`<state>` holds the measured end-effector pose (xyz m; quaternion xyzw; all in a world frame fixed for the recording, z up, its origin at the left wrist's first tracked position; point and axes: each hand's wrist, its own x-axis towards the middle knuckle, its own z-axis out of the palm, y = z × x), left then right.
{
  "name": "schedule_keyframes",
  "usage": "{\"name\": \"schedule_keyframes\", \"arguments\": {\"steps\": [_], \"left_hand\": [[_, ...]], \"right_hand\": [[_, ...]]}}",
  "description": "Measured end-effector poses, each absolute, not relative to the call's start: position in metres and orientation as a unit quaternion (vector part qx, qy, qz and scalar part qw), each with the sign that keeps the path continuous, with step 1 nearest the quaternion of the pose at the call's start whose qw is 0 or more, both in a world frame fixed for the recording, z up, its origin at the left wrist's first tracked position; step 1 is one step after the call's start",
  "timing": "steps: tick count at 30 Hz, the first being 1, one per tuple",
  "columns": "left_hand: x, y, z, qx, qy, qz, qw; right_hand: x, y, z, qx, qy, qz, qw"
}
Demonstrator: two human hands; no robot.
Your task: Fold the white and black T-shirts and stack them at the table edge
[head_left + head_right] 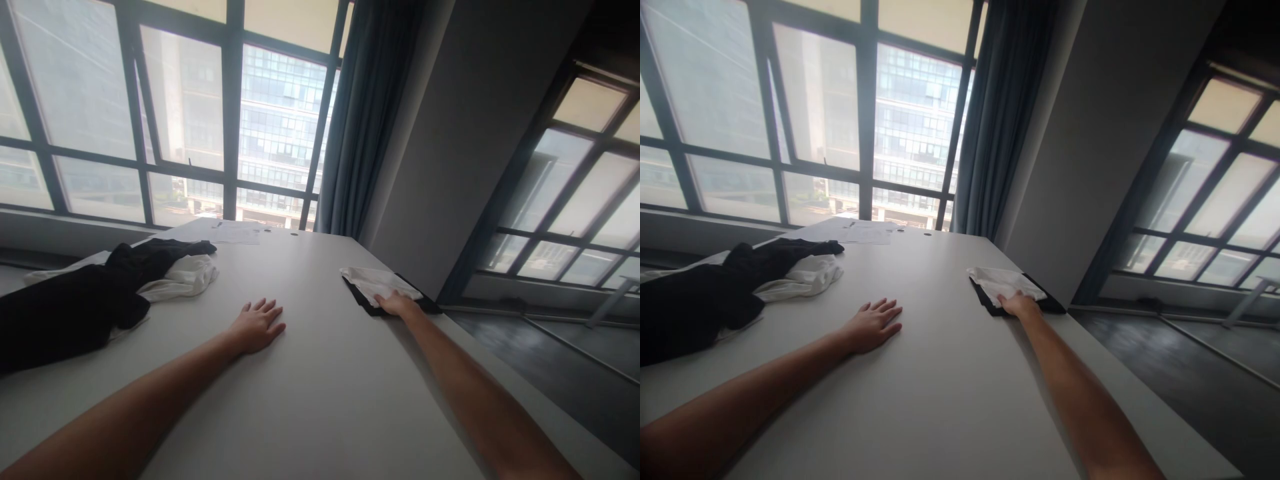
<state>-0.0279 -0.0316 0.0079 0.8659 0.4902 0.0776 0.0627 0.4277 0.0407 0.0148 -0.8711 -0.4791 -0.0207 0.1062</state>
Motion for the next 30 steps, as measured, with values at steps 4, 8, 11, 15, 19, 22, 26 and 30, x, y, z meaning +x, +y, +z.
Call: {"name": "schedule_keyframes", "arguments": {"steps": [4, 8, 11, 15, 19, 22, 26, 30], "left_hand": [[-0.027, -0.032, 0.009, 0.864, 0.494, 0.075, 0.061], [-0.027, -0.033, 0.01, 0.865, 0.492, 0.074, 0.062], [-0.027, -0.033, 0.01, 0.864, 0.495, 0.073, 0.062], [-0.026, -0.033, 0.01, 0.862, 0.498, 0.068, 0.062], [-0.026, -0.035, 0.013, 0.863, 0.496, 0.073, 0.066], [-0.026, -0.037, 0.015, 0.861, 0.496, 0.079, 0.075], [-0.027, -0.038, 0.017, 0.86, 0.495, 0.089, 0.085], [-0.028, -0.039, 0.018, 0.86, 0.494, 0.093, 0.09]], "right_hand": [[0.417, 0.046, 0.002, -0.899, -0.428, 0.017, 0.091], [0.397, 0.052, -0.003, -0.891, -0.431, 0.015, 0.139], [0.384, 0.06, 0.0, -0.902, -0.405, 0.027, 0.148], [0.37, 0.081, 0.006, -0.91, -0.378, 0.037, 0.168], [0.365, 0.111, 0.01, -0.905, -0.376, 0.068, 0.187], [0.367, 0.134, 0.012, -0.905, -0.369, 0.066, 0.201], [0.372, 0.159, 0.009, -0.901, -0.359, 0.044, 0.239], [0.373, 0.176, 0.002, -0.899, -0.338, 0.02, 0.276]]}}
